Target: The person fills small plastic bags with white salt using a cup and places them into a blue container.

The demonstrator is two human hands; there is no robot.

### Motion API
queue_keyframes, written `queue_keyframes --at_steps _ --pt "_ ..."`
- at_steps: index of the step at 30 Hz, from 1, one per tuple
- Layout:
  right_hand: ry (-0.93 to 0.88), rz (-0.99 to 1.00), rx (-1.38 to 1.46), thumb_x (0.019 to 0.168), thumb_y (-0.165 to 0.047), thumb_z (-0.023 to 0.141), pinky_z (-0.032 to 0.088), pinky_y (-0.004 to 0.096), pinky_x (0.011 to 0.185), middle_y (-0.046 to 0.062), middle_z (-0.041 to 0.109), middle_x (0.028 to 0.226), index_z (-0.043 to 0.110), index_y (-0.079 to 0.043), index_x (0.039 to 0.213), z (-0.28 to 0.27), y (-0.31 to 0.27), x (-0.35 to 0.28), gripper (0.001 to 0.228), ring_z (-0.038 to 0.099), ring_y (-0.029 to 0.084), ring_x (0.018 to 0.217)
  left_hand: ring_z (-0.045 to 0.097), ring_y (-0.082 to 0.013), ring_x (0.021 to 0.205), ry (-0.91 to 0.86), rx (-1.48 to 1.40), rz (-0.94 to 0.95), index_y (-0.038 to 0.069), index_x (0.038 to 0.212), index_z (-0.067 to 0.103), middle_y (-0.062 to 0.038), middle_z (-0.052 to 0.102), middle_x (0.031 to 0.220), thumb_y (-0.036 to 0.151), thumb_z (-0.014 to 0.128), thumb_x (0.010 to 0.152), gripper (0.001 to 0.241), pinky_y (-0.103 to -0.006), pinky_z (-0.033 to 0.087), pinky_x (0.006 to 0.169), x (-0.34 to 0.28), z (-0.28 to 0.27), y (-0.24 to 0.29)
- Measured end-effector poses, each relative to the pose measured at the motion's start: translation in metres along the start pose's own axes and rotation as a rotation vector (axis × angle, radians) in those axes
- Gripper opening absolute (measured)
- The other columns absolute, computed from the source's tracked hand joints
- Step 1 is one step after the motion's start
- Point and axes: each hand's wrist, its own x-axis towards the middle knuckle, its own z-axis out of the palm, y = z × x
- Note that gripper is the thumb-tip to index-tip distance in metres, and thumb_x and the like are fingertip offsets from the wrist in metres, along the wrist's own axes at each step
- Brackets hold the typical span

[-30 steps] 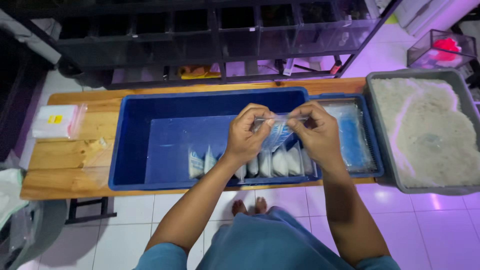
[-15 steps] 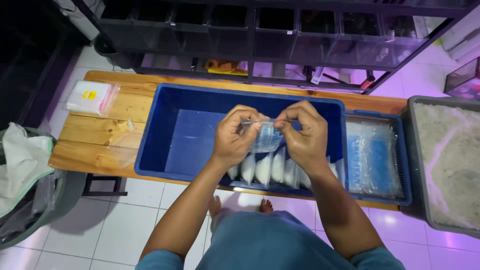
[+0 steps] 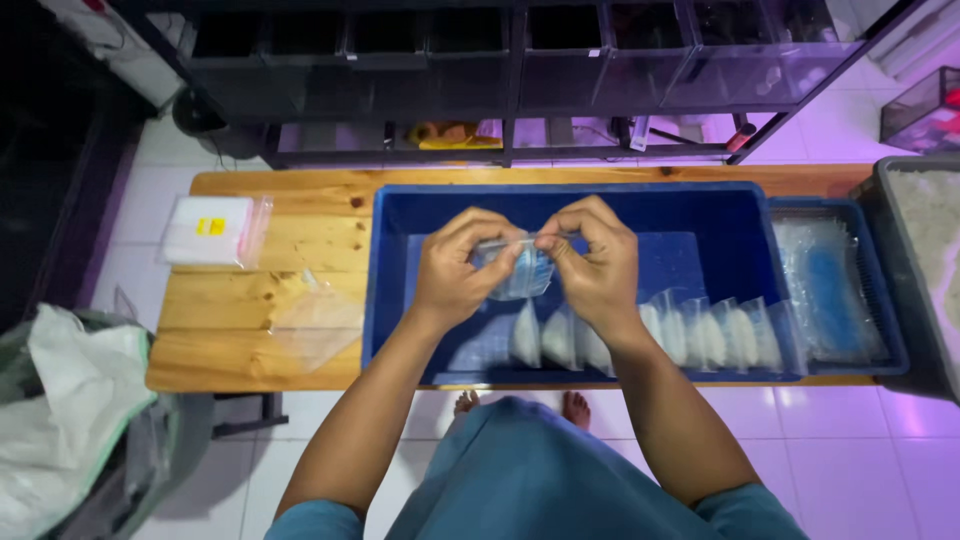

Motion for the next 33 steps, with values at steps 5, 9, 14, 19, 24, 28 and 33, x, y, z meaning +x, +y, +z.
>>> queue_keyframes --at_steps 5,9,14,19,24,28,33 --pt "-0.004 0.043 -0.018 0.08 -0.014 0.075 0.047 0.033 0.068 0.008 0.059 0.07 0.067 -0.007 0.074 0.033 0.006 -0.011 0.012 0.06 0.025 0.068 0.067 -0.0253 0.074 -0.027 -0.021 -0.014 0.007 0.08 0.068 -0.008 0.068 0.079 0.007 0.073 0.078 0.005 -0.032 0.052 0.067 -0.014 -0.029 -0.023" --pt "-0.075 0.081 -0.057 0.074 -0.01 0.077 0.048 0.034 0.068 0.008 0.061 0.068 0.069 -0.008 0.073 0.043 0.017 -0.02 0.008 0.062 0.026 0.068 0.068 -0.0249 0.074 -0.054 -0.021 -0.057 0.006 0.078 0.07 -0.007 0.07 0.078 0.004 0.073 0.076 0.004 -0.0311 0.053 0.066 -0.029 -0.039 -0.036" --pt "-0.288 0.045 -0.282 0.073 -0.017 0.076 0.044 0.038 0.07 0.006 0.059 0.072 0.069 -0.011 0.073 0.051 0.032 -0.031 0.009 0.058 0.028 0.072 0.067 -0.0286 0.073 -0.23 0.178 -0.146 0.008 0.079 0.069 -0.007 0.068 0.075 0.007 0.069 0.079 0.001 -0.0367 0.052 0.068 -0.05 -0.052 -0.051" --pt "-0.501 0.049 -0.423 0.076 -0.025 0.071 0.042 0.039 0.073 0.005 0.06 0.069 0.065 -0.012 0.072 0.059 0.047 -0.049 0.015 0.059 0.027 0.074 0.064 -0.032 0.071 -0.378 0.335 -0.202 0.01 0.078 0.067 -0.007 0.064 0.071 0.011 0.067 0.08 0.002 -0.0408 0.051 0.066 -0.083 -0.057 -0.076" --pt "-0.63 0.028 -0.545 0.078 -0.039 0.066 0.037 0.035 0.079 -0.004 0.059 0.069 0.059 -0.019 0.068 0.063 0.071 -0.066 0.023 0.057 0.018 0.075 0.063 -0.0305 0.068 -0.44 0.475 -0.286 0.017 0.073 0.064 -0.003 0.058 0.065 0.025 0.064 0.081 0.011 -0.0403 0.052 0.065 -0.114 -0.047 -0.113" --pt "-0.733 -0.006 -0.518 0.078 -0.038 0.063 0.038 0.039 0.077 -0.001 0.057 0.07 0.058 -0.018 0.07 0.054 0.07 -0.056 0.022 0.055 0.021 0.077 0.063 -0.0322 0.066 -0.397 0.467 -0.362 0.015 0.071 0.063 -0.007 0.058 0.064 0.024 0.062 0.081 0.014 -0.0413 0.052 0.061 -0.132 -0.025 -0.103" --pt "-0.897 -0.067 -0.375 0.08 -0.037 0.06 0.04 0.042 0.075 0.003 0.052 0.073 0.058 -0.017 0.07 0.047 0.069 -0.044 0.023 0.053 0.027 0.082 0.058 -0.0303 0.048 -0.112 0.541 -0.207 0.013 0.059 0.052 -0.006 0.048 0.048 0.009 0.064 0.074 0.02 -0.0383 0.048 0.043 -0.141 0.006 -0.082"
